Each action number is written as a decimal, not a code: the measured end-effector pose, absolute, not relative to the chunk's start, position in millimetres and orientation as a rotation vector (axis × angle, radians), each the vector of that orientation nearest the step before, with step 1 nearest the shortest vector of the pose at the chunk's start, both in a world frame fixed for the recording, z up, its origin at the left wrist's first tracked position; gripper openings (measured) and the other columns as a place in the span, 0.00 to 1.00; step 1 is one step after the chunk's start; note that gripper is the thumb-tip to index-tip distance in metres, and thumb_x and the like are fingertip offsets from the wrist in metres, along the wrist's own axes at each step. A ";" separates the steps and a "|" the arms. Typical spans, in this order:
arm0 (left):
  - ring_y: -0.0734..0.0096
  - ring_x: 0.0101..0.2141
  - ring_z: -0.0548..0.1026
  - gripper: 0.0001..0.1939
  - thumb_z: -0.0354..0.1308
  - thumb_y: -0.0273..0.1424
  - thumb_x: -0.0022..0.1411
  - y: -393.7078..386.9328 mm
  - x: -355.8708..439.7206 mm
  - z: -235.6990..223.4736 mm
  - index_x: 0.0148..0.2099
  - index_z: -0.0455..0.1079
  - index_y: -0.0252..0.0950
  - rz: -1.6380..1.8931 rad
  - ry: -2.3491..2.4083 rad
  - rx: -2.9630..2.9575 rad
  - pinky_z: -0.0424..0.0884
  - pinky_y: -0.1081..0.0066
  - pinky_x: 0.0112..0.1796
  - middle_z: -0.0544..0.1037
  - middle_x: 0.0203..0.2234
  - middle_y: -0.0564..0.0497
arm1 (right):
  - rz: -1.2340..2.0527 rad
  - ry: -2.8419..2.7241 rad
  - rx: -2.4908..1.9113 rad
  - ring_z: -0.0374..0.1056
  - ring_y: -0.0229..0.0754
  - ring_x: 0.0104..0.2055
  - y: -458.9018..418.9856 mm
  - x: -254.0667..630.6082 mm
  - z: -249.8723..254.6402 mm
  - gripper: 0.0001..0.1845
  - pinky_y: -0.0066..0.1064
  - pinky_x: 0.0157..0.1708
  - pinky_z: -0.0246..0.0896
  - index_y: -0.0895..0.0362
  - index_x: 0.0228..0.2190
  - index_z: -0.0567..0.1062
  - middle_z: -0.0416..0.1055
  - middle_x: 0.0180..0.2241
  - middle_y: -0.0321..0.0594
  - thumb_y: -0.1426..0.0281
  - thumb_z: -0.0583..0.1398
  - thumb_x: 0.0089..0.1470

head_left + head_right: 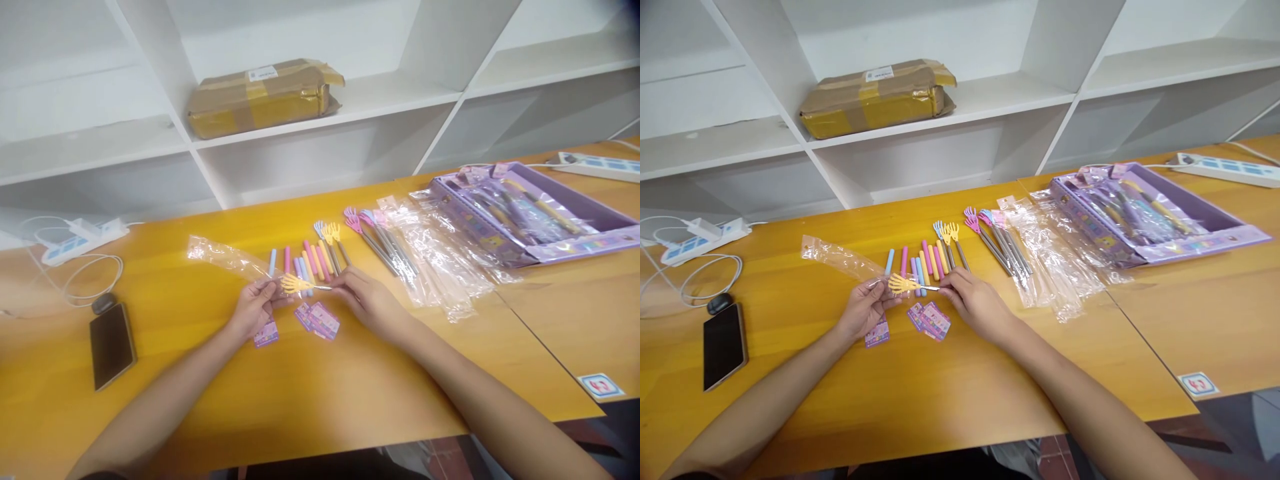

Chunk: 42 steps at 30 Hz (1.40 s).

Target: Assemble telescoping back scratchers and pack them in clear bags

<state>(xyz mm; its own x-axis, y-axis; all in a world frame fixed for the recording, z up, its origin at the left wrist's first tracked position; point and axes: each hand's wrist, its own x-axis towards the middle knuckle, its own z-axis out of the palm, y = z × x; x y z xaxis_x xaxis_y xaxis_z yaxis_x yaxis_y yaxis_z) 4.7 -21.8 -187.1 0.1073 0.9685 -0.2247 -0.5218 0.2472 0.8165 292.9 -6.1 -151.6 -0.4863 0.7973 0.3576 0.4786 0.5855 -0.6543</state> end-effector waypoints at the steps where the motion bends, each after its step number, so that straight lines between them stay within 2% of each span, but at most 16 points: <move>1: 0.58 0.38 0.87 0.19 0.79 0.38 0.54 -21.6 4.1 -187.4 0.42 0.81 0.30 1.215 0.872 0.632 0.86 0.63 0.42 0.84 0.30 0.49 | 0.616 -2.157 -1.015 0.76 0.47 0.45 -5.6 293.6 -152.2 0.10 0.40 0.44 0.72 0.52 0.43 0.75 0.77 0.43 0.45 0.64 0.54 0.74; 7: 0.55 0.38 0.87 0.21 0.80 0.39 0.53 -20.9 2.3 -185.5 0.41 0.80 0.30 1.180 0.852 0.591 0.86 0.63 0.41 0.85 0.31 0.47 | 0.548 -2.134 -1.024 0.76 0.47 0.45 -4.3 295.0 -153.2 0.09 0.38 0.45 0.71 0.52 0.43 0.75 0.77 0.43 0.44 0.64 0.55 0.73; 14: 0.55 0.40 0.87 0.14 0.75 0.34 0.60 -22.4 2.3 -180.2 0.41 0.80 0.29 1.133 0.822 0.559 0.86 0.63 0.43 0.87 0.34 0.43 | 0.509 -2.176 -1.007 0.75 0.44 0.41 -3.1 303.1 -137.7 0.08 0.35 0.42 0.70 0.53 0.42 0.75 0.76 0.40 0.43 0.67 0.56 0.73; 21: 0.62 0.39 0.87 0.11 0.73 0.34 0.64 -20.4 3.6 -178.2 0.43 0.80 0.30 1.143 0.804 0.548 0.85 0.69 0.42 0.87 0.34 0.44 | 0.545 -2.205 -0.972 0.75 0.43 0.40 -1.5 307.2 -134.9 0.07 0.34 0.43 0.69 0.53 0.41 0.75 0.76 0.39 0.42 0.68 0.57 0.73; 25: 0.62 0.37 0.87 0.13 0.75 0.35 0.61 -20.5 4.4 -179.4 0.42 0.80 0.31 1.140 0.801 0.557 0.85 0.67 0.42 0.86 0.33 0.47 | 0.525 -2.189 -0.980 0.75 0.43 0.40 -2.9 304.9 -136.6 0.06 0.33 0.43 0.69 0.54 0.40 0.75 0.76 0.39 0.42 0.69 0.58 0.72; 30: 0.58 0.37 0.87 0.17 0.79 0.37 0.56 -22.5 6.6 -179.8 0.40 0.80 0.31 1.119 0.790 0.574 0.85 0.65 0.42 0.86 0.32 0.45 | 0.556 -2.168 -0.970 0.76 0.44 0.41 -5.9 299.7 -140.6 0.05 0.34 0.43 0.70 0.54 0.40 0.75 0.76 0.40 0.43 0.69 0.59 0.71; 36: 0.58 0.39 0.87 0.17 0.78 0.39 0.56 -24.1 10.1 -176.9 0.39 0.81 0.30 1.107 0.793 0.663 0.85 0.66 0.43 0.87 0.34 0.44 | 0.604 -2.130 -0.946 0.75 0.45 0.40 -9.1 291.7 -150.4 0.05 0.36 0.41 0.70 0.54 0.40 0.76 0.76 0.39 0.43 0.69 0.59 0.71; 42: 0.56 0.39 0.87 0.21 0.79 0.43 0.53 -25.8 13.3 -176.1 0.39 0.83 0.30 1.149 0.870 0.724 0.85 0.61 0.45 0.87 0.36 0.41 | 0.625 -2.048 -0.981 0.72 0.42 0.35 -14.6 285.1 -156.2 0.04 0.34 0.36 0.68 0.54 0.39 0.78 0.74 0.35 0.41 0.68 0.62 0.69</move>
<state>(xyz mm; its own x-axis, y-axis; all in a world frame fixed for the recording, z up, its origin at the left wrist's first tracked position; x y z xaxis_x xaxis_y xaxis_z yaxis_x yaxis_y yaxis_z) 13.3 -25.8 -176.1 0.1675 0.9642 -0.2056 -0.4592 0.2609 0.8492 285.1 -14.6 -156.2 -0.4103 0.8059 0.4267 0.4305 0.5837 -0.6884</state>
